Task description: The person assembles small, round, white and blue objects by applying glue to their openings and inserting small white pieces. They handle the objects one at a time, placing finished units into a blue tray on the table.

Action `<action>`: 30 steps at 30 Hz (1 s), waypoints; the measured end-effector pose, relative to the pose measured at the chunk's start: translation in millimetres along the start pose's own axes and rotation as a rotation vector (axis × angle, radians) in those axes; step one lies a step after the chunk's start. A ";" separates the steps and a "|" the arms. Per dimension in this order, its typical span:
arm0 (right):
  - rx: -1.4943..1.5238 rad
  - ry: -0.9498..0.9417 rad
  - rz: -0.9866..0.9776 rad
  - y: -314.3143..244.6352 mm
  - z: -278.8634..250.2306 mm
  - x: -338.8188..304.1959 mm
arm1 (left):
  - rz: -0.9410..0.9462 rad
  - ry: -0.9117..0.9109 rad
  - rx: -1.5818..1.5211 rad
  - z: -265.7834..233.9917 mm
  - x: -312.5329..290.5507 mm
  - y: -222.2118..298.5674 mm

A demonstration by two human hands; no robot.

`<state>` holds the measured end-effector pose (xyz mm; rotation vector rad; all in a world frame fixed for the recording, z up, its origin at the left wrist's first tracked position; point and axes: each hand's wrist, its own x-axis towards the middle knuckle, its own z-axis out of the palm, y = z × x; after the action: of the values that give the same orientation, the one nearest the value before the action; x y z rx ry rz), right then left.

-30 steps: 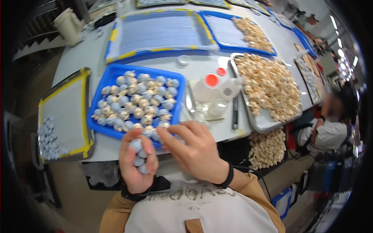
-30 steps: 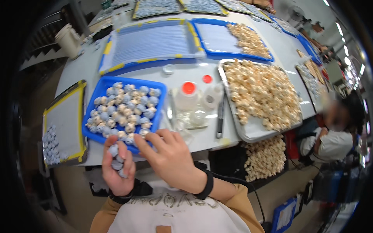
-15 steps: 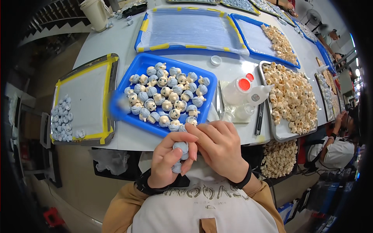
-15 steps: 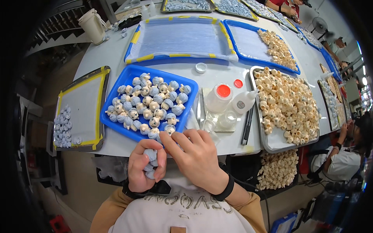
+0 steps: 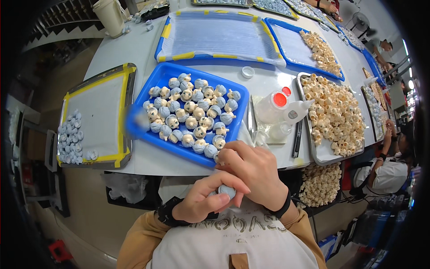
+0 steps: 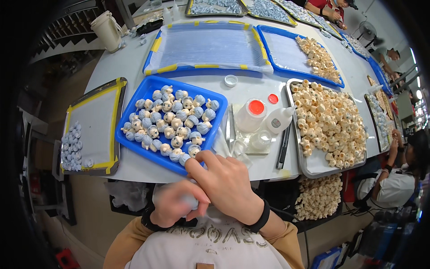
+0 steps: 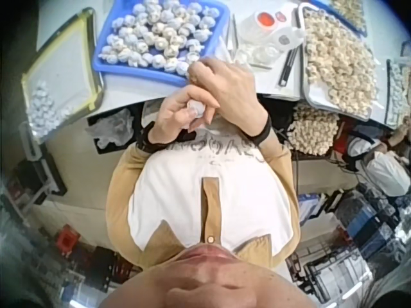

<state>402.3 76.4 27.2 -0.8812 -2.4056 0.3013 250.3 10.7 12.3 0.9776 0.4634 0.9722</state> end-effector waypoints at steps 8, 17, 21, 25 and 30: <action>0.066 0.136 0.110 -0.4 19.6 0.4 | -0.083 -0.043 -0.014 0.5 -3.4 4.2; 0.236 0.189 0.058 -2.4 18.2 0.1 | 0.091 -0.076 0.018 1.7 -1.8 3.2; 0.171 0.181 0.101 -3.0 19.8 -0.1 | 0.070 -0.091 -0.001 -2.0 -2.9 4.3; 0.122 0.153 0.079 -3.6 15.2 0.8 | 0.074 -0.113 -0.002 -1.7 -3.5 3.8; 0.058 0.130 0.067 -2.4 15.8 4.9 | 0.072 -0.126 -0.011 -1.5 -0.8 3.0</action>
<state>389.0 77.4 17.2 -0.9273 -2.2400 0.3274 247.4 11.3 14.0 1.0447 0.3191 0.9702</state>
